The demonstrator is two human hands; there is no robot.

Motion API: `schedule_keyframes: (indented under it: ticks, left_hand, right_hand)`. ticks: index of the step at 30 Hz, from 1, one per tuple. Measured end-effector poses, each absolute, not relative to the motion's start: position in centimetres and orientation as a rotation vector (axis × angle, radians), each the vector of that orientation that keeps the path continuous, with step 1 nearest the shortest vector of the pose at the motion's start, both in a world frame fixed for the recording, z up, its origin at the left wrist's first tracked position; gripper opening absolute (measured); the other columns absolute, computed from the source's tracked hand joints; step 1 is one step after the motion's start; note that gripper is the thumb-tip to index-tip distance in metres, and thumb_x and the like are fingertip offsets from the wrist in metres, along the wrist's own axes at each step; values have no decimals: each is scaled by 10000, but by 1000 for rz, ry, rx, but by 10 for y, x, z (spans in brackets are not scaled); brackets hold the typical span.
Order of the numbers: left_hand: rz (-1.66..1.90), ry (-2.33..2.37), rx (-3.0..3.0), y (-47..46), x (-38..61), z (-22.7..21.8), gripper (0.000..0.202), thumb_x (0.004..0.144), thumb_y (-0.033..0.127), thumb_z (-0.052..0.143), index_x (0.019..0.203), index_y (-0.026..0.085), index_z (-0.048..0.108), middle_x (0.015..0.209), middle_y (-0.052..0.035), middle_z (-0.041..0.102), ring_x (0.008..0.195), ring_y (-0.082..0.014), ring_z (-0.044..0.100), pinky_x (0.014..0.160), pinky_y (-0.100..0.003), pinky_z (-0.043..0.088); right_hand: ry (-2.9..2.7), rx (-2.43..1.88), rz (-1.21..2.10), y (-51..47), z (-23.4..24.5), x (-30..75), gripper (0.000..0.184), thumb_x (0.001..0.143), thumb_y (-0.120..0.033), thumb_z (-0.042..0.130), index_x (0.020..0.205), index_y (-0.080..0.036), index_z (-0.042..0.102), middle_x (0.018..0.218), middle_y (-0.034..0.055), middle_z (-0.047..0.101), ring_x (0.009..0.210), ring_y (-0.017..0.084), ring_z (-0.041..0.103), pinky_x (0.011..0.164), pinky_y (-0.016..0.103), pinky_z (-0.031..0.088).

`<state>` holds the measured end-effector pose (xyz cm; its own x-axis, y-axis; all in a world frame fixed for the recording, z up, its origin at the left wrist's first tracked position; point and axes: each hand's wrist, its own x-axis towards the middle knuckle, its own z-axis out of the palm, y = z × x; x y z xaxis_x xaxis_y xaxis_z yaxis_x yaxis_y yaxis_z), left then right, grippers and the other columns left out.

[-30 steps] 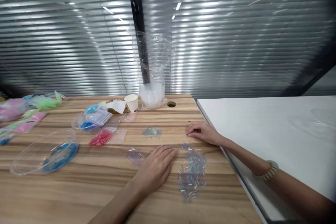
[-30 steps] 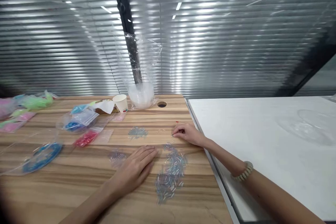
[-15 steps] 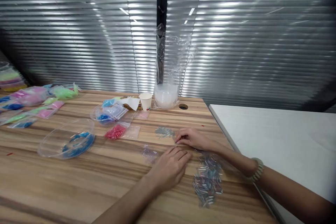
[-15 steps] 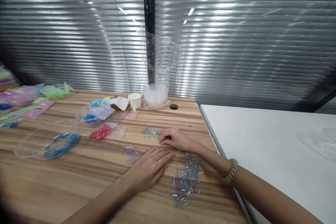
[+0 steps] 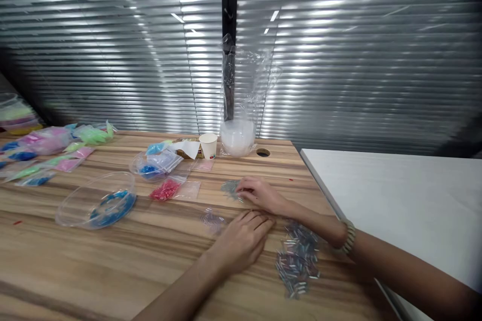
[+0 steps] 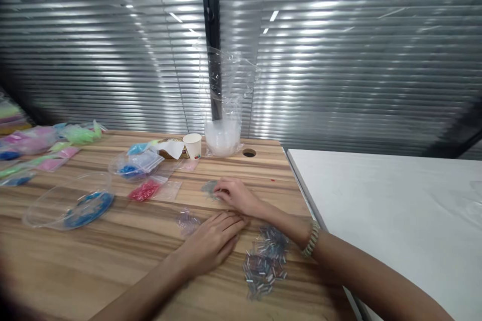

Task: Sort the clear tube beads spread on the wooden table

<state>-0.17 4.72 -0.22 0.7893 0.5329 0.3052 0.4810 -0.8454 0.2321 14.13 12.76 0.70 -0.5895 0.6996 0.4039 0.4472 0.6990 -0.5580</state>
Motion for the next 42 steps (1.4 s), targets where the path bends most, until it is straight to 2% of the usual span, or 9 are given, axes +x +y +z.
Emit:
schedule_keyframes:
  ticks: [6, 10, 12, 17, 20, 24, 32, 37, 42]
  left_hand:
    - [466, 815, 2844, 46, -2, 4, 336, 895, 127, 408, 1225, 156, 466, 1172, -71, 586, 1113, -202, 512, 989, -362, 403]
    - [441, 828, 2808, 47, -3, 4, 349, 895, 126, 412, 1238, 169, 463, 1226, -72, 557, 1150, -203, 494, 1014, -373, 397]
    - [428, 844, 2791, 48, -4, 3, 362, 909, 143, 403, 1267, 182, 439, 1263, -69, 534, 1181, -196, 477, 1034, -374, 387]
    - [416, 917, 2751, 49, -3, -3, 483, 938, 201, 372, 1402, 210, 236, 1364, -78, 444, 1254, -189, 419, 1057, -385, 374]
    - [395, 956, 2746, 51, 4, -6, 551, 949, 226, 352, 1442, 221, 105, 1415, -88, 380, 1292, -197, 377, 1055, -395, 376]
    - [350, 906, 2773, 57, 21, -6, 587, 951, 247, 356, 1451, 213, 51, 1456, -100, 308, 1326, -208, 323, 1077, -412, 343]
    - [327, 858, 2755, 70, 55, 0, 546, 944, 265, 359, 1433, 140, 150, 1451, -127, 311, 1343, -191, 290, 1096, -399, 317]
    - [302, 919, 2679, 70, 52, 0, 509, 956, 285, 357, 1429, 202, 191, 1455, -74, 318, 1332, -178, 314, 1092, -386, 326]
    - [291, 957, 2649, 70, 47, -2, 506, 956, 314, 357, 1427, 188, 221, 1449, -78, 328, 1330, -179, 319, 1096, -376, 317]
  right_hand:
    - [-2115, -927, 431, 108, 22, 199, 173, 900, -238, 497, 972, -208, 651, 980, 66, 640, 919, 188, 594, 800, 331, 493]
    - [-1962, -1043, 382, 100, 7, 245, 203, 913, -279, 461, 990, -215, 637, 1016, 79, 626, 929, 201, 598, 703, 319, 541]
    - [-1954, -1089, 290, 97, -5, 258, 205, 913, -254, 451, 1008, -211, 628, 1000, 77, 641, 919, 203, 608, 739, 341, 540]
    - [-2219, -1019, 60, 89, -22, 263, 264, 904, -166, 419, 1107, -188, 585, 1038, 88, 656, 934, 209, 614, 815, 373, 513]
    - [-2285, -1011, 76, 85, -20, 263, 274, 876, -112, 407, 1067, -169, 594, 994, 89, 655, 906, 207, 599, 791, 365, 511]
    - [-2309, -986, 153, 87, -18, 268, 270, 842, -68, 417, 1014, -158, 606, 954, 78, 644, 924, 215, 562, 808, 380, 493]
    - [-2268, -978, 310, 90, -17, 272, 284, 831, -39, 429, 1002, -172, 612, 957, 62, 622, 912, 190, 551, 800, 341, 479]
    - [-2235, -966, 349, 92, -18, 272, 262, 848, -55, 434, 994, -175, 615, 950, 56, 615, 907, 182, 553, 804, 332, 471]
    - [-2238, -935, 415, 93, -15, 272, 186, 870, -125, 482, 943, -180, 644, 930, 53, 619, 890, 173, 565, 794, 317, 469]
